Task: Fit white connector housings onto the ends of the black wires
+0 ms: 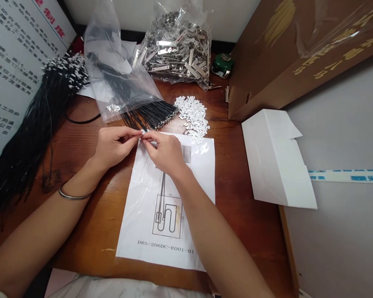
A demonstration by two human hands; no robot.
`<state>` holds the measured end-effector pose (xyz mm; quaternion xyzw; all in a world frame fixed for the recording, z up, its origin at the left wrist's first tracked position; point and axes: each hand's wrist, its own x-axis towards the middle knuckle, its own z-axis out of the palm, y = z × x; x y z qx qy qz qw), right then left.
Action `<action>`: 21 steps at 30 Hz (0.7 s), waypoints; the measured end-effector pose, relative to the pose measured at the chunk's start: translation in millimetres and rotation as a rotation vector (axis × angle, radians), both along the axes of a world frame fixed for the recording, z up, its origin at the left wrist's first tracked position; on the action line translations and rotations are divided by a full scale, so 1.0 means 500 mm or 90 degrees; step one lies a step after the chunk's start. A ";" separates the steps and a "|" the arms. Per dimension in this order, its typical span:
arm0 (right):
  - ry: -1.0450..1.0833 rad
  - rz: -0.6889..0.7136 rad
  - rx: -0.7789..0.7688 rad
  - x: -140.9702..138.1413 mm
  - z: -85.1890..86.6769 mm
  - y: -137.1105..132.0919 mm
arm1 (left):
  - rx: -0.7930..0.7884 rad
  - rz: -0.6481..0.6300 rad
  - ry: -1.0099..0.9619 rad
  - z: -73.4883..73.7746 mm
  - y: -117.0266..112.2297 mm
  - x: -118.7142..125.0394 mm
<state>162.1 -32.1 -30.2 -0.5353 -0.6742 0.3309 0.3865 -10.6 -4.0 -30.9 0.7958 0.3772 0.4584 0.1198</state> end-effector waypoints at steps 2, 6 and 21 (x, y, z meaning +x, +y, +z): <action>-0.013 -0.001 0.002 0.000 0.001 0.001 | 0.008 -0.003 0.002 -0.001 0.001 0.000; -0.027 -0.005 0.000 0.000 0.002 0.001 | 0.022 -0.009 0.005 -0.001 0.000 0.000; -0.029 -0.223 0.129 0.020 -0.010 0.014 | 0.016 0.003 0.011 0.003 -0.003 0.003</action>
